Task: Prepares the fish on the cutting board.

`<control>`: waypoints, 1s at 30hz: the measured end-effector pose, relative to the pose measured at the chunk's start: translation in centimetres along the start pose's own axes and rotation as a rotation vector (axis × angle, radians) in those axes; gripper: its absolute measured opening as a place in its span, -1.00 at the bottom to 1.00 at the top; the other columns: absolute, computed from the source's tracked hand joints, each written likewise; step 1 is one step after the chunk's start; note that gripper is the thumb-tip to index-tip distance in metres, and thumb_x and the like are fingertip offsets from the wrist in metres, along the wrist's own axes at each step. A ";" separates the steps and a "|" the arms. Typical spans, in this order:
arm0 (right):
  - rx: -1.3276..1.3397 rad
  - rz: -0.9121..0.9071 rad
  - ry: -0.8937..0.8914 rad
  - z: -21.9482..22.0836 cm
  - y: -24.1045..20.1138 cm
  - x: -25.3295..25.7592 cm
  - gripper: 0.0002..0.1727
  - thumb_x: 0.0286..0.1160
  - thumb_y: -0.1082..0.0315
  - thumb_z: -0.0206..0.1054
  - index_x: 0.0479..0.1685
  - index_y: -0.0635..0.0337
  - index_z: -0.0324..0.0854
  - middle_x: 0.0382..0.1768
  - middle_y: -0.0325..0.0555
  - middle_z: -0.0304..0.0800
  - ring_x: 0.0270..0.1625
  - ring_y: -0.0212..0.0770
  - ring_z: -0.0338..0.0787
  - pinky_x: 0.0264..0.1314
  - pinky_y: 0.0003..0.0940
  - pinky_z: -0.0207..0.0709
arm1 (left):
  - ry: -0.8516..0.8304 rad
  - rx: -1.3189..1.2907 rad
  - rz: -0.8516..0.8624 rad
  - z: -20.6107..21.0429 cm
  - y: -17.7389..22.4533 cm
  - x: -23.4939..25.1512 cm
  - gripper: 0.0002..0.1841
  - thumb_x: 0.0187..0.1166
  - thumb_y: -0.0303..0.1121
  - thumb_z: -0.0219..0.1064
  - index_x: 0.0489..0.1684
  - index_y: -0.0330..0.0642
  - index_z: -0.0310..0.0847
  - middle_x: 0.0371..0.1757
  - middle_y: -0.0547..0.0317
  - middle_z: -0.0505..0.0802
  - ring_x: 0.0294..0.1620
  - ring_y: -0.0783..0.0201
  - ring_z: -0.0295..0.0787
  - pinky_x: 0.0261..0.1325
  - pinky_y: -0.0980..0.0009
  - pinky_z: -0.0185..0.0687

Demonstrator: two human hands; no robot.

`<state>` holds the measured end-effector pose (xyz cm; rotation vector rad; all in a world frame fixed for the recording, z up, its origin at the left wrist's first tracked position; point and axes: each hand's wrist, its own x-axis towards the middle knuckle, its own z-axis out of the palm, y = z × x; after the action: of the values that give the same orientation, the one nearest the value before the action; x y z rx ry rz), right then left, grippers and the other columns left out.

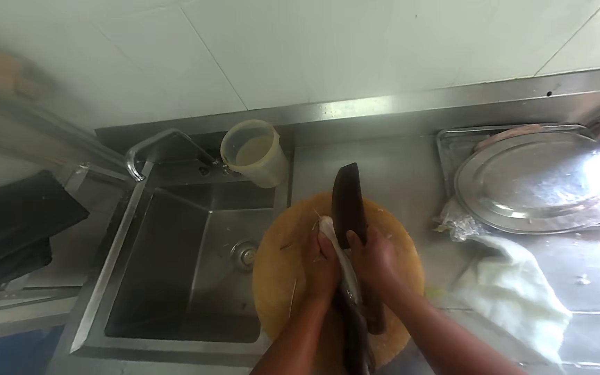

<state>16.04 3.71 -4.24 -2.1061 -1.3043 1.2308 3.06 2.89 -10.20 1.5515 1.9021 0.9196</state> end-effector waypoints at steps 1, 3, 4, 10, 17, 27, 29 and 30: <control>-0.005 -0.008 -0.011 -0.1 -0.5 0.4 -0.50 0.75 -0.10 0.19 0.17 0.20 0.58 -0.21 0.06 0.80 -0.18 0.03 0.86 -0.11 0.09 0.75 | 0.003 -0.011 0.011 0.0 -0.1 0.0 -0.50 0.88 -0.16 -0.11 0.61 -0.20 0.50 0.55 -0.02 0.67 0.57 0.14 0.57 0.65 0.11 0.42; -0.015 -0.037 -0.041 -0.3 -1.5 1.3 -0.53 0.76 -0.09 0.17 0.18 0.18 0.58 -0.19 0.06 0.80 -0.16 0.03 0.86 -0.09 0.10 0.75 | 0.000 -0.038 0.015 -0.1 -0.2 0.0 -0.50 0.88 -0.16 -0.12 0.63 -0.17 0.47 0.55 -0.01 0.66 0.56 0.14 0.57 0.63 0.10 0.45; -0.016 -0.056 -0.058 -0.4 -1.9 1.8 -0.54 0.77 -0.07 0.17 0.17 0.18 0.59 -0.19 0.05 0.80 -0.15 0.01 0.86 -0.09 0.09 0.75 | 0.003 -0.047 0.023 -0.3 -0.2 0.1 -0.51 0.88 -0.17 -0.11 0.64 -0.15 0.47 0.55 0.01 0.66 0.56 0.15 0.57 0.62 0.10 0.47; 0.022 -0.153 -0.073 -2.8 -4.0 1.6 -0.61 0.76 -0.06 0.18 0.07 0.08 0.65 -0.39 -0.07 0.77 -0.37 -0.11 0.82 -0.30 -0.03 0.74 | 0.103 0.002 0.174 -1.8 -2.9 -0.1 -0.52 0.79 -0.28 -0.05 0.51 -0.33 0.57 0.45 -0.12 0.74 0.52 0.06 0.64 0.63 0.10 0.48; 0.109 -0.374 -0.042 -4.0 -3.5 -0.7 -0.58 0.73 -0.05 0.25 0.41 -0.10 0.49 -0.36 -0.15 0.75 -0.44 -0.19 0.78 -0.40 -0.11 0.75 | 0.160 0.036 0.141 -2.0 -3.2 -0.5 -0.54 0.74 -0.31 0.05 0.50 -0.34 0.57 0.36 -0.17 0.77 0.40 0.00 0.71 0.48 0.07 0.60; -0.023 -0.300 -0.142 1.1 -1.6 -1.3 -0.51 0.73 -0.11 0.22 0.47 -0.07 0.51 -0.41 -0.21 0.79 -0.44 -0.27 0.82 -0.33 -0.18 0.79 | 0.075 0.012 0.085 -2.6 -3.4 -0.5 -0.55 0.77 -0.30 0.09 0.58 -0.19 0.54 0.52 -0.03 0.70 0.56 0.08 0.59 0.59 0.09 0.52; -0.053 -0.271 -0.122 1.1 -2.0 -1.4 -0.50 0.74 -0.08 0.23 0.51 -0.05 0.51 -0.38 -0.19 0.81 -0.42 -0.26 0.83 -0.31 -0.18 0.80 | 0.069 0.017 0.082 -2.6 -3.3 -0.5 -0.55 0.77 -0.30 0.07 0.59 -0.14 0.54 0.51 0.01 0.70 0.54 0.10 0.60 0.56 0.10 0.55; -0.058 -0.257 -0.119 1.0 -2.2 -1.5 -0.51 0.74 -0.05 0.23 0.51 -0.03 0.51 -0.36 -0.18 0.81 -0.41 -0.26 0.83 -0.30 -0.18 0.80 | 0.068 0.018 0.082 -2.6 -3.3 -0.4 -0.55 0.76 -0.31 0.07 0.60 -0.12 0.53 0.50 0.02 0.70 0.52 0.11 0.61 0.55 0.10 0.56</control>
<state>13.75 3.37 -2.60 -1.8542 -1.6225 1.2347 -0.86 1.60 -11.14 1.6391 1.9108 1.0053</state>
